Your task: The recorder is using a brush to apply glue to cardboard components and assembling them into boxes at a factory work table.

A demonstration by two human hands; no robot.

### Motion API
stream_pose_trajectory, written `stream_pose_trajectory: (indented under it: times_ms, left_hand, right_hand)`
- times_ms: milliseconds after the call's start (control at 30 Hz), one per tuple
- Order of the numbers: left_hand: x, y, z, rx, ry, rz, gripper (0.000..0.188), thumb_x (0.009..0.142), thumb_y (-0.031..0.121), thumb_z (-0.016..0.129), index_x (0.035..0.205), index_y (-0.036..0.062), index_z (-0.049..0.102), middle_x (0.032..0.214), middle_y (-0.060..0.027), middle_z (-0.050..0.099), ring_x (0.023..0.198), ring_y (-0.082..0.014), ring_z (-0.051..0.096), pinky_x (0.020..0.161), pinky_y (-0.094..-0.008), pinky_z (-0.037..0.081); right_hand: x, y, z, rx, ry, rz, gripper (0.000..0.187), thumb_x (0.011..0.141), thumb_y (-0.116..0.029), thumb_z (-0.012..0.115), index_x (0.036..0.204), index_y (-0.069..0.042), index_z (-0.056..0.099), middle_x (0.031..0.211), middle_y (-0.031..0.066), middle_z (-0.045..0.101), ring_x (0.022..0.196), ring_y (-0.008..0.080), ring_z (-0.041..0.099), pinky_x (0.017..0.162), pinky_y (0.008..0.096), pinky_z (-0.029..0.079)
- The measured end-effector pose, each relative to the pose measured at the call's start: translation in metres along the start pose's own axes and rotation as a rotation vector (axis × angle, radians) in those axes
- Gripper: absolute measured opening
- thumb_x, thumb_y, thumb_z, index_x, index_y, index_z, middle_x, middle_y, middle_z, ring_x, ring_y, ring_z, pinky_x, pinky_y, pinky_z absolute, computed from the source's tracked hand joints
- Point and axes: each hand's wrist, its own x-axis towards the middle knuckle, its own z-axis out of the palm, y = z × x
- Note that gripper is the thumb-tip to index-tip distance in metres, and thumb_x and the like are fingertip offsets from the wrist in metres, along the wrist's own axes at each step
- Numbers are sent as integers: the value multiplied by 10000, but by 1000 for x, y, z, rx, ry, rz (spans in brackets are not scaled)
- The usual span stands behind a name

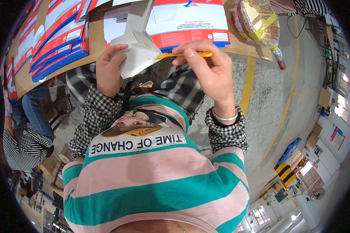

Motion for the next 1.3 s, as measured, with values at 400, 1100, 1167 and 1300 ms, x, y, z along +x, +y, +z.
stream_pose_trajectory:
  times_ms: [400,1100,1167,1300]
  left_hand:
    - [-2,3,1,19,8,23,237,742,9,504,959,-17,598,806,-31,569,669,-64,493,589,-192,409]
    - [-4,6,1,-17,1,6,232,746,-8,506,960,-13,595,802,-32,567,662,-62,493,575,-192,405]
    - [-3,4,0,6,1,10,231,748,-7,506,961,-15,595,802,-32,568,662,-62,492,577,-191,405]
    - [-1,2,-1,-22,-10,4,238,746,-8,511,967,-8,599,810,-37,574,667,-62,500,583,-188,407]
  right_hand:
    - [1,-7,9,12,-72,16,96,874,-23,485,891,43,553,892,146,619,730,155,607,666,253,500]
    - [-1,-5,-1,10,-100,11,127,885,-38,467,906,46,560,879,138,624,703,157,607,654,267,499]
    - [-1,-4,-8,42,-6,-26,122,882,-35,464,898,44,556,861,147,626,690,166,608,635,272,495]
    - [1,-3,-10,42,41,-56,119,882,-40,469,898,43,553,869,151,628,693,178,611,643,279,498]
